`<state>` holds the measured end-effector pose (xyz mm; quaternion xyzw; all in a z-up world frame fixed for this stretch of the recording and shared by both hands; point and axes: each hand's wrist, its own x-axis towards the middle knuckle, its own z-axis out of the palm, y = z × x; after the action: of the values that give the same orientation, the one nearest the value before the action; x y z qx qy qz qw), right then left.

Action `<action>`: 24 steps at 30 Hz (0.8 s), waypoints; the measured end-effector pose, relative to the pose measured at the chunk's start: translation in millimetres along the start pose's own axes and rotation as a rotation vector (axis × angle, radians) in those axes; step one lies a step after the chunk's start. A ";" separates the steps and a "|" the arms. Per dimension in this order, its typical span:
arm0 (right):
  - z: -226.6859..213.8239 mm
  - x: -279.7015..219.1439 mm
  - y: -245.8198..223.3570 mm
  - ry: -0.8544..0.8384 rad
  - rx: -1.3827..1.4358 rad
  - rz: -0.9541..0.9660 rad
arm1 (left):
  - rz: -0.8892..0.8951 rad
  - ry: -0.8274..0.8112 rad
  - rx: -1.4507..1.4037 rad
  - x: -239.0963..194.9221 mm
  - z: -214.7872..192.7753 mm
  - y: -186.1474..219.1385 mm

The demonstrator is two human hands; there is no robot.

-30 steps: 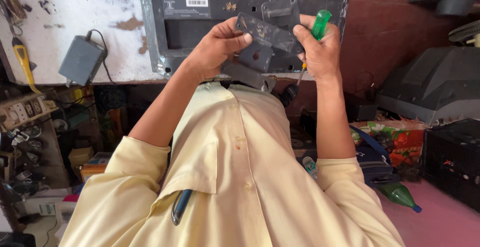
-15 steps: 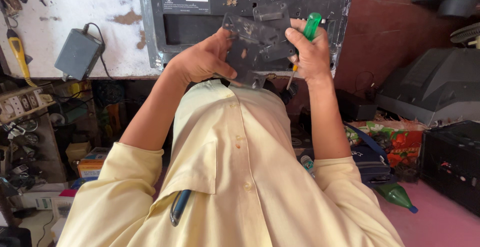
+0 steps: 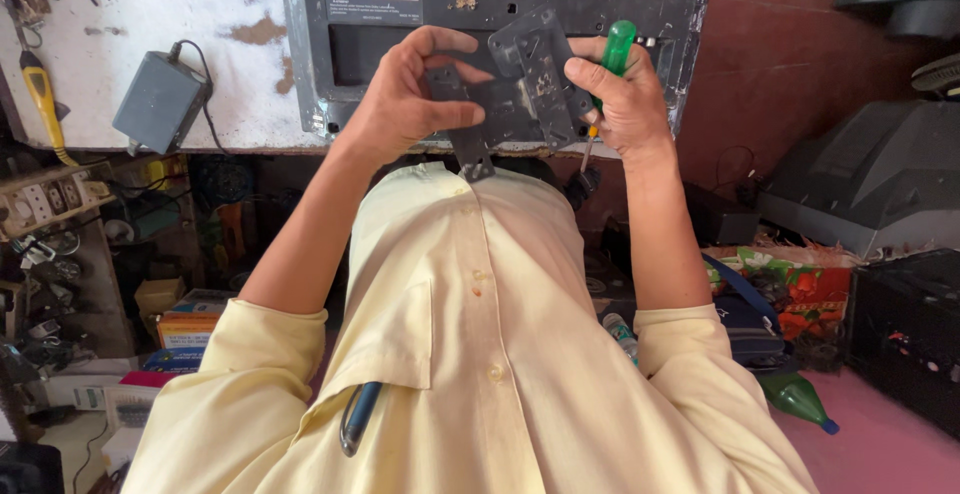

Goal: The person removes a plastic cover from the back of a flat-screen TV, then uses a screwdriver to remove several screws and detach a metal bracket. The person then reattaches the bracket and secures it with screws.

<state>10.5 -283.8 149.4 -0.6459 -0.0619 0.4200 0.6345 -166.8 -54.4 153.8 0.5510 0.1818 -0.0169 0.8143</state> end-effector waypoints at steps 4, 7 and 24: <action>-1.3 1.6 5.7 0.062 0.022 0.015 | 0.040 0.132 -0.346 0.1 11.0 -24.1; -3.8 1.7 5.7 0.056 -0.021 0.011 | 0.106 0.152 -0.491 2.3 20.2 -39.8; 2.8 3.2 0.9 -0.051 0.051 0.013 | 0.092 0.303 -0.540 17.9 38.9 -58.1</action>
<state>10.4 -279.8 147.5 -0.6190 -0.0631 0.4421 0.6461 -152.5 -109.3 109.1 0.3186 0.2736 0.1512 0.8949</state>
